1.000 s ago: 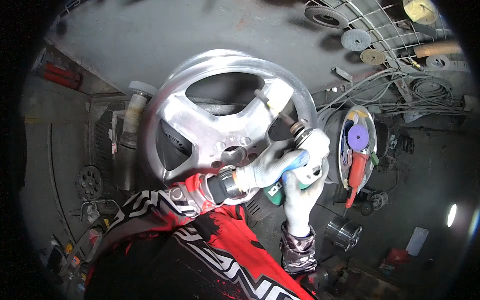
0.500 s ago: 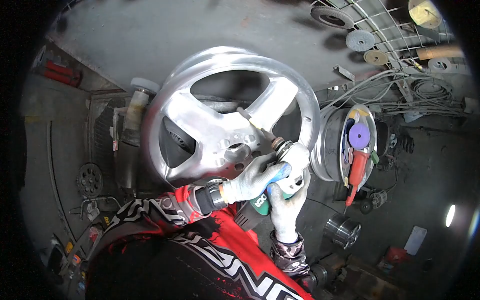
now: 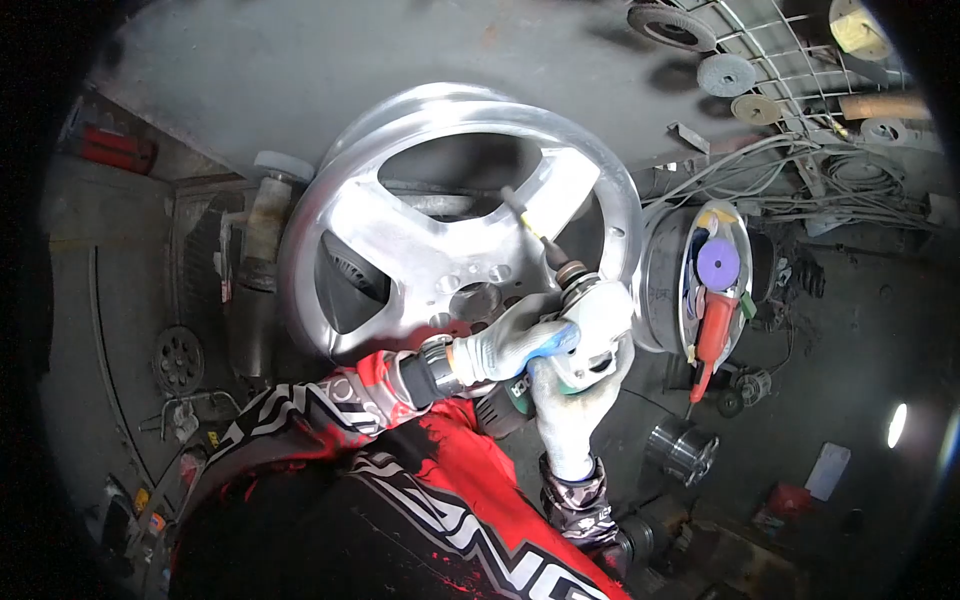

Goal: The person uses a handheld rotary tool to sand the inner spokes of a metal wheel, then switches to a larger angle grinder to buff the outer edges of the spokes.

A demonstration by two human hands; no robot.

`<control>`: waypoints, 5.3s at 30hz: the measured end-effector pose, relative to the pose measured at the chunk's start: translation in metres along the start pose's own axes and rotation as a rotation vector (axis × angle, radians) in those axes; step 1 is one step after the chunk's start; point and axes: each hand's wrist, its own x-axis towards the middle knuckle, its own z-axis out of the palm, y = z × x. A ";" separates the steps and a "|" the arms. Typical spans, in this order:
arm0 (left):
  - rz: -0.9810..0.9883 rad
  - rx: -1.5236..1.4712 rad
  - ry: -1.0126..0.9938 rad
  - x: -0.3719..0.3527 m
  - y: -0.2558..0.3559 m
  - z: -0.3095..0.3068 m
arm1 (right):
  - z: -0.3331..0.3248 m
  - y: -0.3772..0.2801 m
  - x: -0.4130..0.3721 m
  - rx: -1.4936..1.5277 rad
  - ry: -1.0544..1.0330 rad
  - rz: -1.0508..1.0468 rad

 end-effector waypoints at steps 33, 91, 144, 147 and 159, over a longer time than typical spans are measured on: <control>-0.082 0.152 0.085 -0.016 0.007 0.007 | 0.001 0.006 -0.019 0.455 -0.054 0.238; 0.047 0.434 0.275 -0.006 -0.002 0.019 | -0.012 0.026 0.001 0.491 -0.132 0.181; 0.076 -0.100 -0.091 0.028 0.008 0.004 | -0.005 -0.011 0.025 0.149 0.037 0.092; 0.080 -0.139 -0.043 0.025 -0.001 0.007 | -0.007 -0.007 0.022 0.069 0.025 0.062; -0.029 -0.079 0.046 -0.003 -0.022 -0.003 | 0.001 0.000 0.000 0.113 -0.065 0.104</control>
